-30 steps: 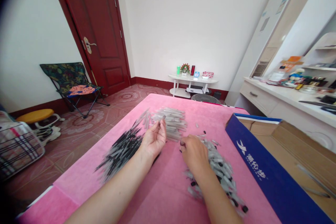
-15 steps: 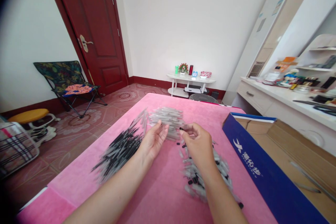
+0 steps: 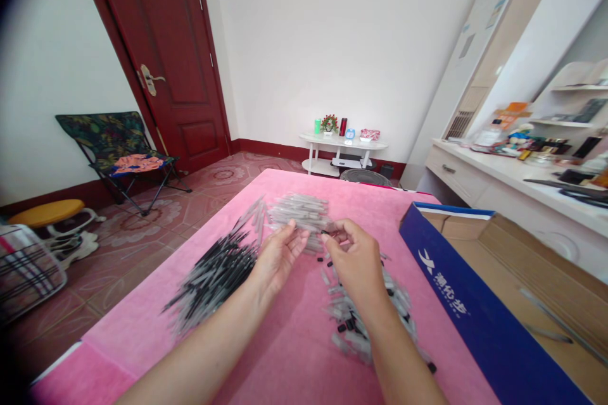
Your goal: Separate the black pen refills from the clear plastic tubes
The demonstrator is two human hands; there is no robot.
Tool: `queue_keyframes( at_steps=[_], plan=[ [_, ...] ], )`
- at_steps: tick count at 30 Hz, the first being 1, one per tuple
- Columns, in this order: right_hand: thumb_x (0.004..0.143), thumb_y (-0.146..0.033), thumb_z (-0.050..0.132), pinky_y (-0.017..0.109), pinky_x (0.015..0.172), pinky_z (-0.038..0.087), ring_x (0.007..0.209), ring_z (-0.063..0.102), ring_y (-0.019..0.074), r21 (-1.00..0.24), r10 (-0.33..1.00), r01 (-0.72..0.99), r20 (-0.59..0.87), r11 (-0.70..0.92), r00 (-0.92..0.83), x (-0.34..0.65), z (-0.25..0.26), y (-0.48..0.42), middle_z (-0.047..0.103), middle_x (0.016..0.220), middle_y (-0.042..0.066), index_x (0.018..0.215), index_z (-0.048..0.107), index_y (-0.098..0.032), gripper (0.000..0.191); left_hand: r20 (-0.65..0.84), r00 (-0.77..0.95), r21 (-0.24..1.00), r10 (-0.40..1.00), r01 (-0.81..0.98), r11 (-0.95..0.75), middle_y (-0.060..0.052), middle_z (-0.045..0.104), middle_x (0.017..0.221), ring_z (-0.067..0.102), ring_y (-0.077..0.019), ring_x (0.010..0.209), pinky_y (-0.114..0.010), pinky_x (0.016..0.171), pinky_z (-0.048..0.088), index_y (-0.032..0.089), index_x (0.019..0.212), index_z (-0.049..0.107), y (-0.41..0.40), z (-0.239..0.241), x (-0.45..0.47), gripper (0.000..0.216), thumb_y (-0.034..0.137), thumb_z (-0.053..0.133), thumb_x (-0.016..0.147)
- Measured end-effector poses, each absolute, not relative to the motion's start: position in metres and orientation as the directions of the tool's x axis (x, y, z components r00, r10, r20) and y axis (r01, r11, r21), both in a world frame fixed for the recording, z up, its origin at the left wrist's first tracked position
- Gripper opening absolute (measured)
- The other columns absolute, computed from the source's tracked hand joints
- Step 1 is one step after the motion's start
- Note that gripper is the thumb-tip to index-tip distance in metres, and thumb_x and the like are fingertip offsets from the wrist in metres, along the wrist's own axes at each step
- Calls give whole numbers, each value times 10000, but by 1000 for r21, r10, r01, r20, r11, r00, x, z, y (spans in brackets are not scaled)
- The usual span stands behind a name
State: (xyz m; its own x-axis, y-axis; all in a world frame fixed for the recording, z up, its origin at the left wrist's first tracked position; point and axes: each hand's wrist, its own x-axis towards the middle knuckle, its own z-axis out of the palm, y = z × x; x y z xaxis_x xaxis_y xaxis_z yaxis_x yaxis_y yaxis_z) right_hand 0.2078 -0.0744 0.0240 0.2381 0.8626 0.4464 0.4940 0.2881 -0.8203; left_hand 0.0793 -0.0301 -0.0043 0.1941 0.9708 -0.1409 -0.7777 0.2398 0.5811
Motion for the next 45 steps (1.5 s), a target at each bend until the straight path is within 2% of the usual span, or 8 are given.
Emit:
queue_keyframes(
  at_steps=[11, 22, 31, 37, 42, 45],
  plan=[
    [696, -247, 572, 221, 537, 426, 610, 530, 132, -803, 862, 527, 451, 278, 231, 207, 23, -75, 607, 709, 30, 775, 574, -163, 116, -98, 175, 606, 980, -770, 198, -19, 632, 676, 640, -124, 639, -203, 600, 512, 131, 733, 521, -30, -7, 79, 179, 229, 660, 678],
    [703, -252, 567, 217, 528, 421, 596, 528, 125, -776, 861, 572, 459, 266, 221, 208, 23, -76, 606, 692, 17, 771, 578, -168, 109, -61, 170, 644, 983, -746, 169, 0, 613, 623, 641, -129, 619, -199, 572, 510, 145, 674, 465, -35, -1, 79, 234, 255, 671, 661],
    [737, -288, 532, 226, 538, 408, 575, 553, 137, -758, 874, 614, 433, 220, 221, 212, 15, -73, 629, 675, 12, 772, 593, -171, 136, -5, 136, 701, 991, -706, 101, 6, 611, 645, 635, -118, 613, -201, 586, 502, 147, 722, 475, -35, -5, 82, 272, 297, 686, 640],
    [844, -412, 344, 228, 486, 356, 501, 522, 141, -733, 911, 665, 359, 141, 202, 211, 7, -72, 578, 531, 14, 607, 537, -177, 386, -4, 116, 731, 993, -678, 82, -10, 625, 685, 632, -119, 599, -211, 580, 503, 148, 751, 484, -35, -7, 83, 286, 309, 688, 633],
    [816, -407, 417, 221, 477, 353, 482, 513, 131, -756, 930, 626, 344, 191, 131, 208, 6, -71, 564, 547, -15, 746, 529, -183, 260, -35, 114, 704, 993, -703, 105, -2, 614, 661, 632, -118, 616, -207, 590, 502, 146, 720, 479, -34, -15, 83, 292, 298, 705, 615],
    [841, -415, 359, 216, 469, 326, 470, 491, 124, -711, 925, 684, 353, 165, 144, 209, 6, -72, 523, 484, -16, 623, 518, -179, 359, -23, 123, 709, 992, -697, 103, -2, 613, 660, 623, -110, 593, -207, 575, 499, 145, 732, 485, -34, -16, 84, 276, 293, 695, 629]
  ],
)
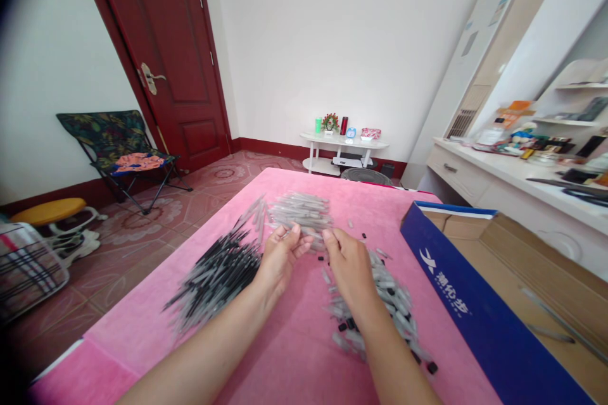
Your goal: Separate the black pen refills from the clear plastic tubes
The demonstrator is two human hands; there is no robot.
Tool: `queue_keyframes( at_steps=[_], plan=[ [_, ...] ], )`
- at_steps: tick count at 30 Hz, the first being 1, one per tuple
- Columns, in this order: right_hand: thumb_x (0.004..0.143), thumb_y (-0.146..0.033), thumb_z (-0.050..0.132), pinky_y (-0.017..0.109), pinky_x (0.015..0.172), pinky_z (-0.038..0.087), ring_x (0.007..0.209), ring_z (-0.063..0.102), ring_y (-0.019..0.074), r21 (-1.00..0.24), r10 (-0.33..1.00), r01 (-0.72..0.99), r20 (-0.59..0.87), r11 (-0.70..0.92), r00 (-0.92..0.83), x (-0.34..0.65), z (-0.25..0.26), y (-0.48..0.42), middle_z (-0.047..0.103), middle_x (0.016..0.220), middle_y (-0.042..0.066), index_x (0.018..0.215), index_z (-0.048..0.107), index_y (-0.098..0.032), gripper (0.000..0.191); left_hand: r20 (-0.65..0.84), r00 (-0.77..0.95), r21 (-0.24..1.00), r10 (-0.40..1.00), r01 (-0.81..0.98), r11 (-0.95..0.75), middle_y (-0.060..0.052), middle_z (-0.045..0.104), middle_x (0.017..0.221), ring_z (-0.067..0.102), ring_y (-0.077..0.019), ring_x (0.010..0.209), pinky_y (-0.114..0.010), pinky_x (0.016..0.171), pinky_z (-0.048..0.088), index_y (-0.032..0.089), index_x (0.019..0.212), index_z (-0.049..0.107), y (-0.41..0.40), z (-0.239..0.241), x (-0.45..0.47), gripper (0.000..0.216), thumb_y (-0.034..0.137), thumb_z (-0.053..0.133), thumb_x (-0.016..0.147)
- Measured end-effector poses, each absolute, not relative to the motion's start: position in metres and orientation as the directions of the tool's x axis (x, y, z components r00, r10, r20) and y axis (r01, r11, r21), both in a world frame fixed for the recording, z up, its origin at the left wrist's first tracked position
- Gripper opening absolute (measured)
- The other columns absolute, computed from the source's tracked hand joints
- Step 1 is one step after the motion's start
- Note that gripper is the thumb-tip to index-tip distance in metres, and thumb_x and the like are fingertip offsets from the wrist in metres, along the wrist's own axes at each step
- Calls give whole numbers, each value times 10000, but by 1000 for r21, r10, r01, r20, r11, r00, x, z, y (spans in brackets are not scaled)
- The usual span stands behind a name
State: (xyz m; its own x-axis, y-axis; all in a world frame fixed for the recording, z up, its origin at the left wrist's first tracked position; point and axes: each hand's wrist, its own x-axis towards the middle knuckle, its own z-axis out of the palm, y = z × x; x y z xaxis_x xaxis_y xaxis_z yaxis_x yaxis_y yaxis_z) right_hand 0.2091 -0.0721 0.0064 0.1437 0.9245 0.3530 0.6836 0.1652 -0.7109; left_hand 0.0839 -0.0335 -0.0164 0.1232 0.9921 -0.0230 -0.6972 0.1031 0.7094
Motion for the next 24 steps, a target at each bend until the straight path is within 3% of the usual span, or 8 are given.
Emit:
queue_keyframes(
  at_steps=[3, 7, 12, 16, 21, 24],
  plan=[
    [854, -445, 304, 218, 471, 322, 465, 483, 121, -701, 936, 701, 322, 133, 144, 212, 6, -72, 519, 469, -10, 568, 519, -174, 449, -21, 128, 705, 992, -701, 106, -8, 623, 678, 620, -105, 591, -203, 573, 498, 145, 749, 492, -34, -15, 84, 262, 287, 684, 643],
    [802, -443, 432, 214, 472, 326, 475, 482, 119, -698, 928, 697, 349, 164, 132, 215, 5, -71, 532, 502, -27, 681, 537, -173, 315, -48, 125, 694, 991, -710, 123, -5, 620, 660, 617, -101, 586, -196, 571, 496, 143, 736, 490, -34, -13, 84, 252, 267, 687, 639],
    [851, -441, 308, 217, 464, 330, 460, 490, 118, -729, 947, 670, 297, 141, 123, 216, 2, -70, 538, 484, -9, 577, 530, -172, 444, -24, 143, 702, 989, -702, 119, -4, 616, 659, 619, -105, 588, -197, 567, 492, 146, 750, 488, -33, -14, 83, 246, 269, 677, 653],
    [784, -436, 457, 214, 465, 336, 474, 492, 119, -709, 935, 683, 337, 174, 112, 217, 5, -70, 561, 534, -22, 708, 552, -174, 289, -27, 138, 699, 990, -705, 118, -23, 634, 696, 623, -110, 602, -202, 576, 494, 143, 738, 487, -33, -14, 82, 249, 270, 681, 647],
    [853, -456, 296, 220, 470, 342, 452, 496, 117, -724, 958, 674, 272, 143, 89, 215, 9, -72, 546, 496, -11, 594, 528, -174, 448, -37, 143, 697, 989, -705, 129, -1, 615, 646, 618, -106, 581, -194, 560, 489, 147, 736, 491, -33, -14, 82, 261, 276, 693, 632],
    [811, -461, 397, 217, 463, 338, 456, 490, 120, -702, 942, 696, 316, 152, 114, 214, 9, -72, 535, 489, -23, 663, 544, -175, 354, -43, 141, 686, 989, -716, 132, -8, 624, 664, 618, -104, 585, -195, 568, 491, 145, 738, 494, -32, -15, 83, 278, 285, 702, 618]
  ],
)
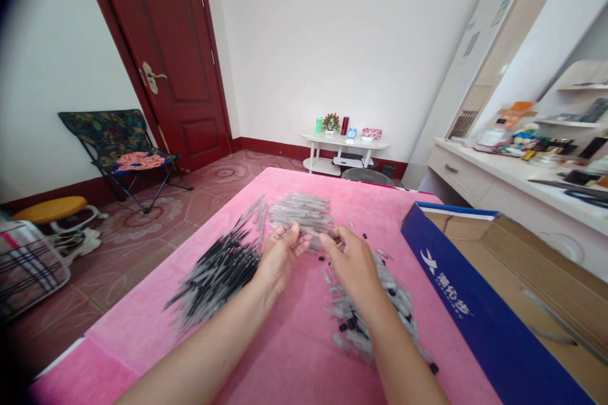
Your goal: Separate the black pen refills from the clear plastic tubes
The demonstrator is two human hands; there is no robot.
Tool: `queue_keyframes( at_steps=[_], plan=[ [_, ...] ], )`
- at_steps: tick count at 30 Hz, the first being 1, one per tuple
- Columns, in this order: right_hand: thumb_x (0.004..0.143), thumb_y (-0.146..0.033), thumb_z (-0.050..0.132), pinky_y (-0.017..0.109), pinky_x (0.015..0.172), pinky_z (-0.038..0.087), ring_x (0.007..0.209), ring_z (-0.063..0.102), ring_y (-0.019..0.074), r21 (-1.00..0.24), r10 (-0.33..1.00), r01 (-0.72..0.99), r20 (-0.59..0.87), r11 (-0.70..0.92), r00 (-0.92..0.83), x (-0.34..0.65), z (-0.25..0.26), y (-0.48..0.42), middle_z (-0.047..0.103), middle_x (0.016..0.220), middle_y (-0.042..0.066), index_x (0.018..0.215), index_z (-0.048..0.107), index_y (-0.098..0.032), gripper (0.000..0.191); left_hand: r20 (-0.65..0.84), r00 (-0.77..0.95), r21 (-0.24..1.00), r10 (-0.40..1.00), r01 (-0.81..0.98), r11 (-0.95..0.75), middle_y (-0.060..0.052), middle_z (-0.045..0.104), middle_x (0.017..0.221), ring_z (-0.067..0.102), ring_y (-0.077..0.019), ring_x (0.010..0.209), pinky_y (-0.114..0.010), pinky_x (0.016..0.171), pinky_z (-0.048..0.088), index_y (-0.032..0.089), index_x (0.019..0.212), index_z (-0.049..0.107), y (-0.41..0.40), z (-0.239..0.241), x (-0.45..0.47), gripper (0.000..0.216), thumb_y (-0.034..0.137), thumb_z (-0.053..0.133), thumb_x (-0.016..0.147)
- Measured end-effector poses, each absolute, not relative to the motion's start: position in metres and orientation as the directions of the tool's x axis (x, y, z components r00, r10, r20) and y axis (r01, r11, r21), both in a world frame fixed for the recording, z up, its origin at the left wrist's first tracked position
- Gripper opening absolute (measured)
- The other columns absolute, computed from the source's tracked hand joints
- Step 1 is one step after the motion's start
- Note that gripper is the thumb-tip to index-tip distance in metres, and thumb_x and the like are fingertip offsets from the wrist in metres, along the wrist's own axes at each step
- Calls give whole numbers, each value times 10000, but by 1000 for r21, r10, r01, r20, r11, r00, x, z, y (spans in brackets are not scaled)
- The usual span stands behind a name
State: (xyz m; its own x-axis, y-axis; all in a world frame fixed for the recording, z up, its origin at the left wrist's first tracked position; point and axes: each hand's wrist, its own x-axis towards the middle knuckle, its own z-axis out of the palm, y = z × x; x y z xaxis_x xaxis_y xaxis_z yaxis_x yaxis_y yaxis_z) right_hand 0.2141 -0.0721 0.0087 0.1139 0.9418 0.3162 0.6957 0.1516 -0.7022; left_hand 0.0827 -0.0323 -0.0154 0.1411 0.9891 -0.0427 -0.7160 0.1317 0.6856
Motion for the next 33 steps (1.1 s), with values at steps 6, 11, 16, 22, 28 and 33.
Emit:
queue_keyframes(
  at_steps=[6, 11, 16, 22, 28, 33],
  plan=[
    [822, -486, 347, 220, 392, 325, 343, 427, 100, -865, 970, 493, 193, 97, 150, 212, 6, -71, 497, 419, -18, 539, 492, -175, 444, -11, 152, 726, 988, -679, 112, -11, 621, 652, 616, -106, 577, -197, 562, 490, 143, 757, 498, -33, -15, 83, 273, 298, 689, 637],
    [767, -485, 469, 205, 366, 320, 340, 420, 91, -935, 976, 338, 162, 106, 142, 212, 6, -70, 496, 427, -38, 625, 501, -176, 341, -15, 161, 717, 987, -687, 122, -24, 636, 701, 619, -106, 592, -195, 566, 486, 147, 763, 499, -33, -15, 82, 281, 306, 690, 633],
    [770, -486, 461, 204, 361, 314, 333, 417, 87, -932, 978, 348, 158, 103, 133, 210, 4, -69, 507, 444, -30, 583, 477, -173, 365, -10, 162, 734, 987, -669, 117, -18, 630, 668, 611, -101, 565, -189, 547, 482, 146, 767, 507, -33, -14, 82, 278, 298, 694, 627],
    [806, -496, 342, 225, 407, 345, 394, 477, 119, -849, 986, 527, 116, 35, 122, 211, -7, -66, 537, 474, 0, 604, 511, -176, 415, -19, 116, 723, 993, -685, 94, -36, 653, 740, 624, -104, 601, -189, 556, 489, 152, 770, 495, -27, -13, 76, 241, 284, 665, 661],
    [601, -239, 644, 301, 557, 370, 685, 605, 254, -117, 990, 991, 122, -60, 74, 205, -24, -72, 655, 720, 111, 676, 620, -176, 101, -83, 75, 678, 994, -727, 112, -12, 641, 683, 619, -92, 573, -173, 542, 485, 157, 729, 467, -20, -13, 70, 219, 246, 658, 668],
    [687, -203, 521, 303, 551, 366, 695, 613, 258, -159, 984, 984, 147, -75, 99, 206, -17, -71, 657, 697, 108, 657, 616, -185, 102, -112, 71, 659, 991, -741, 128, -6, 636, 663, 625, -101, 581, -174, 535, 483, 160, 739, 464, -18, -12, 69, 222, 229, 660, 664]
  ],
)
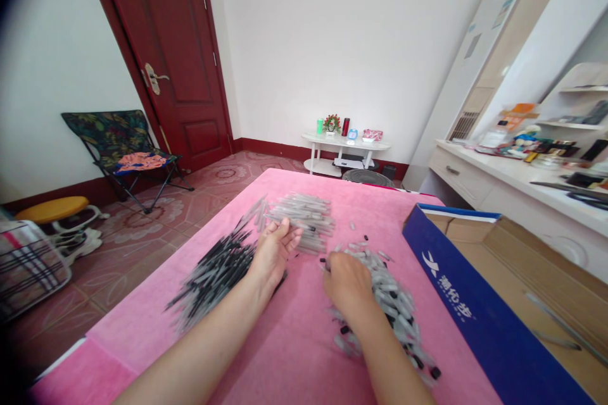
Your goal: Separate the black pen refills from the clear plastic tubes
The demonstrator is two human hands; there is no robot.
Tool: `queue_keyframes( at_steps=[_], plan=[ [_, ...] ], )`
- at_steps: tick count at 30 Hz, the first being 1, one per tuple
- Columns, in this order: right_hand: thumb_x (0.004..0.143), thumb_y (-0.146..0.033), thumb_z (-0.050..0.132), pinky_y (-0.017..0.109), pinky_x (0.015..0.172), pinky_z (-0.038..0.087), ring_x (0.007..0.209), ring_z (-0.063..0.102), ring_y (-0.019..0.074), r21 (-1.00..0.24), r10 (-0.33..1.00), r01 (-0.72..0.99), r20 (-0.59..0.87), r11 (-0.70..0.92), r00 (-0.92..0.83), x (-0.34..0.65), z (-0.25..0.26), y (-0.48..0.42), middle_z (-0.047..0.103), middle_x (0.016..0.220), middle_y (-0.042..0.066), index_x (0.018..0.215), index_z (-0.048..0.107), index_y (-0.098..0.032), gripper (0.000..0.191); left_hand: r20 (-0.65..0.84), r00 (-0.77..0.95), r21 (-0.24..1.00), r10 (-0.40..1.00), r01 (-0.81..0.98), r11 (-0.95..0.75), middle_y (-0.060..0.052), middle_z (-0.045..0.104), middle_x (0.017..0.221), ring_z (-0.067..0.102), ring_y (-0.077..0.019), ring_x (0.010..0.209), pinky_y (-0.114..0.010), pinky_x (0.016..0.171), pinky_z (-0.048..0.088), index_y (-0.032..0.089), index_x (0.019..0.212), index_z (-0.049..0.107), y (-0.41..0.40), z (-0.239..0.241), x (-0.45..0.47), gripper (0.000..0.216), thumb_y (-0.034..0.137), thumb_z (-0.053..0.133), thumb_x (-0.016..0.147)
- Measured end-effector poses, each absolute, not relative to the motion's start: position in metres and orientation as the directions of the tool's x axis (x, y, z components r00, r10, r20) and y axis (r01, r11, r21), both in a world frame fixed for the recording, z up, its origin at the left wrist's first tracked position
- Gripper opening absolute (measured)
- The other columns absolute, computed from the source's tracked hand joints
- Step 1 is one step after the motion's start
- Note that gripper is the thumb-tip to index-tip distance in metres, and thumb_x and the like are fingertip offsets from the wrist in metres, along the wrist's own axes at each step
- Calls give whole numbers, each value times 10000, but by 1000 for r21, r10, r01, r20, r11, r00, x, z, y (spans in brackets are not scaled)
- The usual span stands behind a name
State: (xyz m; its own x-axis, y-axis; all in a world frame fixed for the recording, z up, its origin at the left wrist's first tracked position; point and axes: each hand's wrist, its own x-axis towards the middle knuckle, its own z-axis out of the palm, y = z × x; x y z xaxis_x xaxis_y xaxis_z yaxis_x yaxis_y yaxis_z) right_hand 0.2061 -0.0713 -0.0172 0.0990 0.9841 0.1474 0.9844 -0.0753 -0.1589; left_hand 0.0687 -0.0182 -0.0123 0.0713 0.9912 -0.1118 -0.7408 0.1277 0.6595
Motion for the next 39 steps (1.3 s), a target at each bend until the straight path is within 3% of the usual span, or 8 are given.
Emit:
queue_keyframes(
  at_steps=[4, 7, 13, 17, 21, 26, 32, 39],
  plan=[
    [743, -281, 470, 251, 550, 382, 625, 595, 170, -491, 947, 871, 295, 35, 128, 214, 1, -69, 648, 672, 35, 761, 594, -195, 152, -115, 69, 668, 991, -733, 129, -14, 641, 674, 619, -95, 571, -170, 529, 480, 157, 748, 456, -19, -11, 69, 212, 225, 644, 680],
    [748, -317, 472, 229, 540, 387, 579, 569, 137, -611, 904, 779, 402, 144, 148, 215, 10, -70, 629, 652, 5, 802, 590, -190, 181, -98, 66, 677, 993, -727, 115, -21, 644, 696, 612, -92, 558, -171, 520, 475, 157, 736, 443, -19, -12, 69, 229, 238, 648, 674],
    [743, -347, 499, 242, 550, 401, 577, 549, 139, -659, 872, 733, 446, 167, 202, 217, 11, -71, 631, 682, 18, 807, 623, -182, 216, -43, 86, 765, 995, -638, 89, 2, 608, 664, 587, -82, 553, -181, 531, 467, 154, 781, 512, -21, -13, 69, 235, 326, 634, 679],
    [766, -342, 485, 277, 662, 434, 746, 576, 173, -722, 813, 656, 508, 221, 285, 228, 13, -69, 648, 856, 59, 843, 642, -171, 245, 71, 265, 900, 962, -432, 52, 11, 558, 605, 535, -86, 523, -175, 467, 415, 149, 960, 594, -23, -8, 68, 337, 385, 567, 721],
    [713, -341, 570, 243, 558, 448, 668, 558, 151, -856, 839, 462, 417, 233, 350, 236, 20, -69, 631, 790, 48, 837, 621, -155, 229, 170, 409, 975, 897, -201, -93, 11, 562, 563, 501, -93, 492, -205, 487, 399, 130, 979, 647, -26, -5, 71, 354, 356, 569, 719],
    [650, -344, 651, 190, 480, 425, 533, 484, 82, -940, 842, 239, 328, 245, 429, 245, 25, -71, 576, 674, 2, 779, 617, -150, 236, 325, 441, 941, 837, -67, -331, -56, 679, 920, 579, -193, 860, -293, 784, 420, 142, 1007, 654, -25, -13, 75, 309, 268, 532, 752],
    [673, -354, 638, 190, 468, 418, 501, 460, 69, -941, 816, 218, 335, 260, 472, 252, 21, -68, 562, 659, -2, 816, 641, -147, 252, 350, 496, 897, 795, 66, -437, -37, 679, 957, 584, -193, 863, -276, 755, 419, 163, 1015, 650, -24, -20, 77, 306, 258, 471, 786],
    [674, -358, 638, 194, 462, 413, 483, 452, 69, -940, 811, 216, 337, 264, 478, 250, 21, -69, 546, 629, -11, 813, 638, -142, 257, 352, 534, 845, 768, 172, -507, -11, 680, 818, 577, -162, 761, -239, 691, 406, 185, 956, 674, -32, -13, 76, 286, 265, 453, 793]
  ],
)
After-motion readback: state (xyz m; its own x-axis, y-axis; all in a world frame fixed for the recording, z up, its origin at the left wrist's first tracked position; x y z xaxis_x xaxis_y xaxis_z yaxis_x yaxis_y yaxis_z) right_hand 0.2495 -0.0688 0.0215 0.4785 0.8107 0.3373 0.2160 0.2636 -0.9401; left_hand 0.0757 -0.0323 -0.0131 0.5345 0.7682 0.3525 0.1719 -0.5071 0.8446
